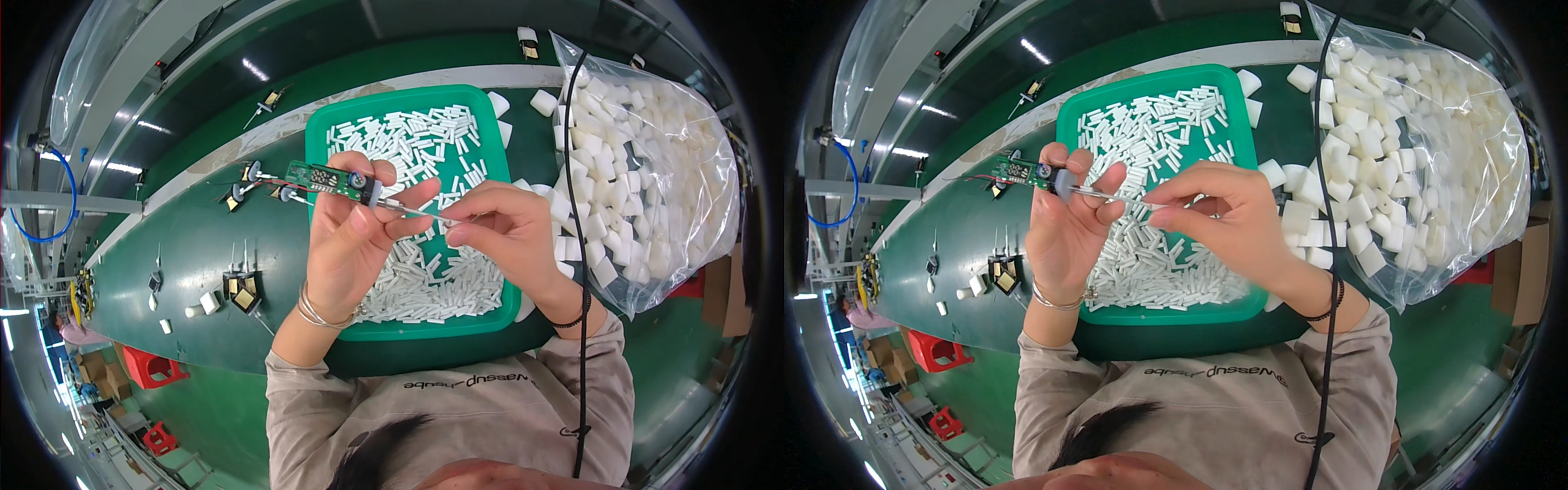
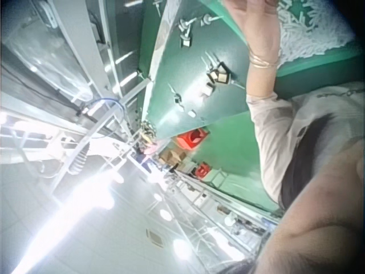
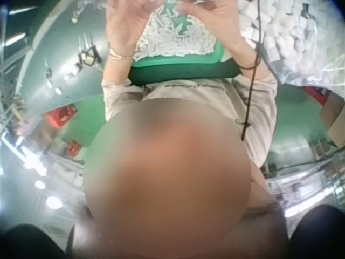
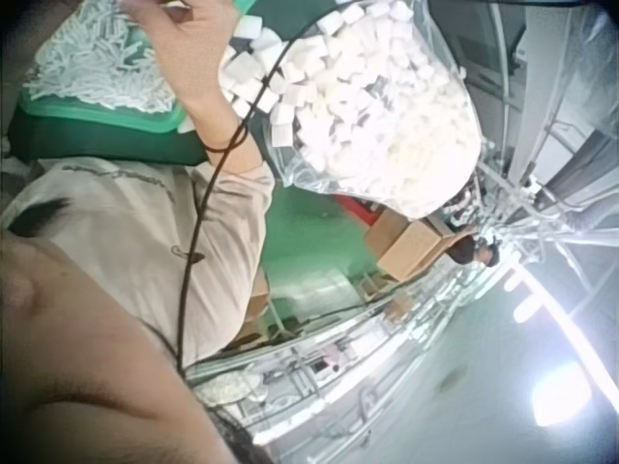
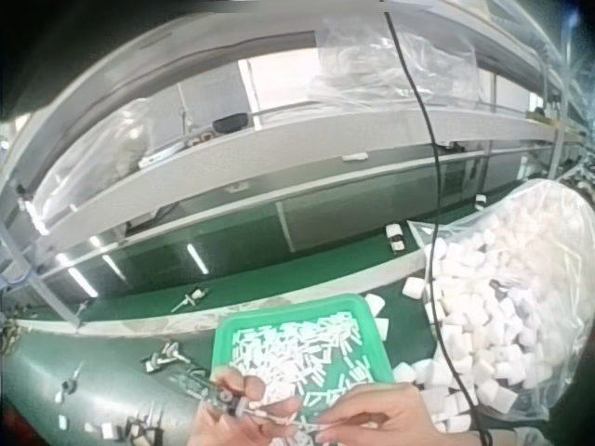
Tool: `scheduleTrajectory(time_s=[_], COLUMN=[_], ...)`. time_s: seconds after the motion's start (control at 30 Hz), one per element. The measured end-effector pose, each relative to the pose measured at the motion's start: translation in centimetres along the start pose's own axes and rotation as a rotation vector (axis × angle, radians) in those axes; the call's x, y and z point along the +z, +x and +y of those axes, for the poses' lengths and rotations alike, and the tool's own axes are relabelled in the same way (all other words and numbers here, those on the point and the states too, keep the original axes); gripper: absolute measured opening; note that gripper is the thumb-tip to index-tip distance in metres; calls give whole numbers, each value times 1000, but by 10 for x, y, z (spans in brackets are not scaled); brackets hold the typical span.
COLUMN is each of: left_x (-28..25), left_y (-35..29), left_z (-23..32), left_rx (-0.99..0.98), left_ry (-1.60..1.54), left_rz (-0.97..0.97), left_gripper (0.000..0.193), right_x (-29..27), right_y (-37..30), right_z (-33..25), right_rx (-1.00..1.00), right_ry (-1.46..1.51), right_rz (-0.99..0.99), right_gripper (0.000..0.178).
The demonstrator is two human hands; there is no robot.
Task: The person assembles electronic components by taking a small circuit board and inserting it into a white plastic housing, then inserting a small metal pin through the assembly.
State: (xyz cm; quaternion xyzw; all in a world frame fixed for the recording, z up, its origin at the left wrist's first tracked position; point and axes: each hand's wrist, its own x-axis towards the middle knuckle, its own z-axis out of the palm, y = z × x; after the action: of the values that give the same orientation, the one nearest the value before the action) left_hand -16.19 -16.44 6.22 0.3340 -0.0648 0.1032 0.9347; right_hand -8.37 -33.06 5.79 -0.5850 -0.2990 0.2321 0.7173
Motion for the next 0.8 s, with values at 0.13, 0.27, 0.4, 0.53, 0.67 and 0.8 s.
scheduleTrajectory(time_s=[0.13, 0.27, 0.4, 0.53, 0.67, 0.8], left_x=[-2, -1, -4, -3, -1, 1], left_y=[-2, 1, 1, 1, -1, -2], left_z=[-5, -1, 2, -1, -3, -8], left_rx=[-23, 55, 123, 143, 57, -65], left_ry=[-5, 311, 809, 964, 950, 672], left_rz=[13, 59, 64, -53, 5, 184], left_gripper=[35, 36, 38, 37, 36, 35], right_x=[-1, -3, -5, -4, -6, -3], right_y=[-1, 1, 4, 4, 4, 7], right_z=[0, 3, 0, 1, 3, 4], right_rx=[11, -38, -383, -593, -712, -868], right_ry=[7, -53, -557, -657, -758, -919], right_rz=[4, 81, 106, 106, 52, 94], right_gripper=[16, 14, 14, 19, 26, 28])
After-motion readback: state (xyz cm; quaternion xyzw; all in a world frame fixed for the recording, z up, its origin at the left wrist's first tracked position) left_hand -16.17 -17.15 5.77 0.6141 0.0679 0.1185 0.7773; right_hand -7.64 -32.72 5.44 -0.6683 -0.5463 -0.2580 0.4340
